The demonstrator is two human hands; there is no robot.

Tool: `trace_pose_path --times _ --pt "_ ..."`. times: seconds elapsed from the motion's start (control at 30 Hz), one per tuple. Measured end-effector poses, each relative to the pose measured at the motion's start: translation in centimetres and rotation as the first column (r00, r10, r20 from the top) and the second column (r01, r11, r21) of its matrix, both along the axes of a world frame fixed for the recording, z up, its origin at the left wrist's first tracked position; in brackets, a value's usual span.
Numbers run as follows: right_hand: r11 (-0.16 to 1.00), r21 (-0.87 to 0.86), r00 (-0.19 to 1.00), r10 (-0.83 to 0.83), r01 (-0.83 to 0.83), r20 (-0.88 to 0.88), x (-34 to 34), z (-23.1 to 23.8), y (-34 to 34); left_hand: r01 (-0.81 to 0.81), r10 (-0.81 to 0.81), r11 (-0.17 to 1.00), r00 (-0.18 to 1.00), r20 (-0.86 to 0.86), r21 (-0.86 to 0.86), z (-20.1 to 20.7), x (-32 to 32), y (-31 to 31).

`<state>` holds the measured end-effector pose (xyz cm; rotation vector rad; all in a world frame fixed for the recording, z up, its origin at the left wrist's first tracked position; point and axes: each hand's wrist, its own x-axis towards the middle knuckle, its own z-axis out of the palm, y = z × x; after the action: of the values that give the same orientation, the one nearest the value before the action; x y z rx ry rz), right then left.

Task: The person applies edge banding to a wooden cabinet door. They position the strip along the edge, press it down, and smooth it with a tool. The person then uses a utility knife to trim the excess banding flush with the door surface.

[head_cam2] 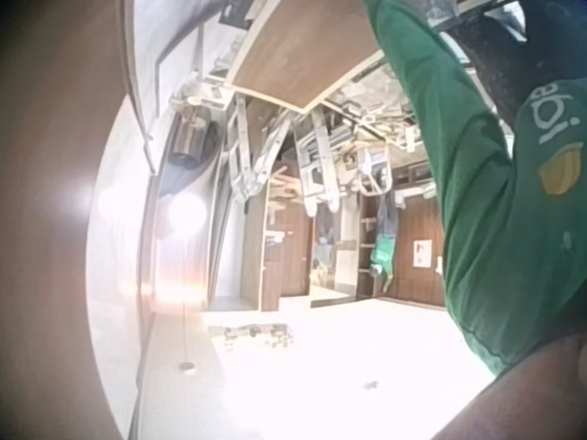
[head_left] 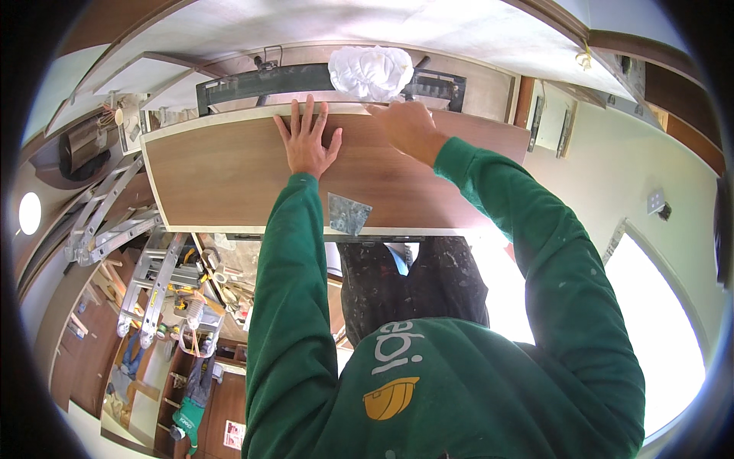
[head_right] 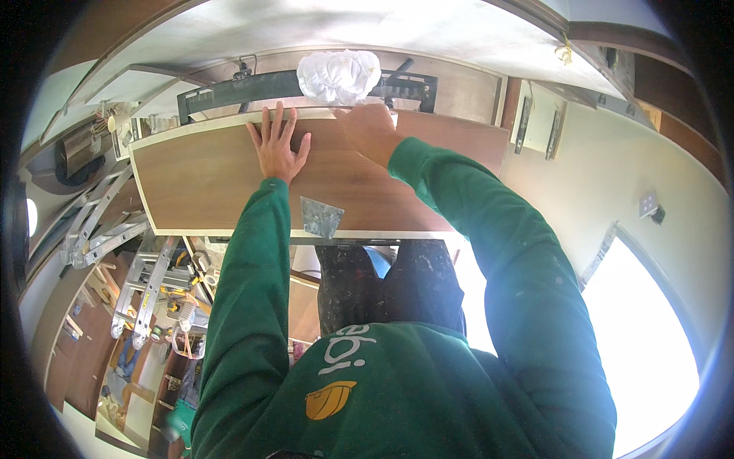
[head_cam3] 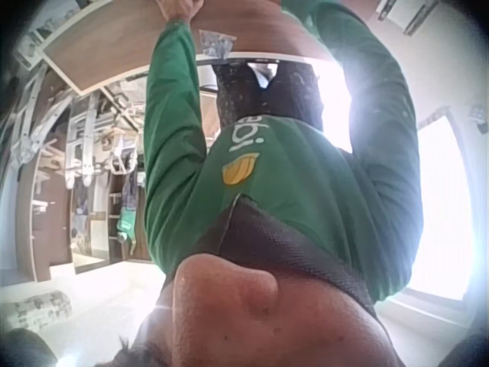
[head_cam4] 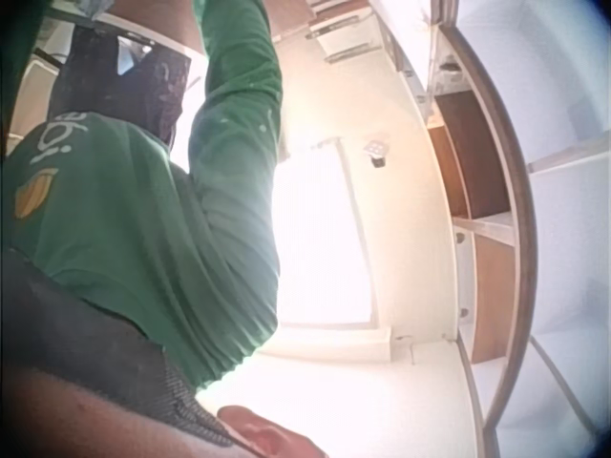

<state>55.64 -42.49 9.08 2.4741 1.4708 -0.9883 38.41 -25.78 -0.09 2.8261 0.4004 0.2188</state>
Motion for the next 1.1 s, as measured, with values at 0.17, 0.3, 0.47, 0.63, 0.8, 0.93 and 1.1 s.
trace_pose_path --times 0.17,0.3,0.47,0.63,0.8,0.93,1.1 --pt "0.999 0.046 1.0 -0.001 0.001 -0.016 0.02 -0.97 -0.21 -0.005 0.005 1.0 1.0 0.025 -0.007 -0.2 -0.09 0.07" --pt "0.999 0.046 1.0 -0.012 0.012 -0.002 -0.05 -0.93 -0.31 -0.007 0.007 1.0 1.0 0.019 -0.015 -0.23 0.06 -0.01" --pt "0.999 0.039 1.0 -0.013 0.013 0.003 0.03 -0.44 -0.12 -0.004 0.004 1.0 1.0 0.013 -0.007 -0.36 -0.03 0.03" --pt "0.998 0.052 1.0 0.018 -0.019 0.013 0.04 -0.83 -0.18 0.088 -0.088 0.996 0.995 -0.041 -0.011 -0.04 0.12 -0.05" --pt "1.0 0.029 1.0 0.01 -0.01 0.012 0.0 -0.52 -0.14 0.133 -0.132 0.991 0.987 -0.089 0.011 0.35 0.32 -0.15" --pt "0.999 0.043 1.0 0.007 -0.007 0.016 -0.04 -0.91 -0.24 0.139 -0.138 0.99 0.987 -0.082 0.013 0.31 0.29 -0.05" --pt "1.0 0.024 1.0 0.006 -0.007 0.024 -0.14 -0.61 -0.02 0.14 -0.139 0.99 0.988 -0.07 0.005 0.22 0.26 0.0"
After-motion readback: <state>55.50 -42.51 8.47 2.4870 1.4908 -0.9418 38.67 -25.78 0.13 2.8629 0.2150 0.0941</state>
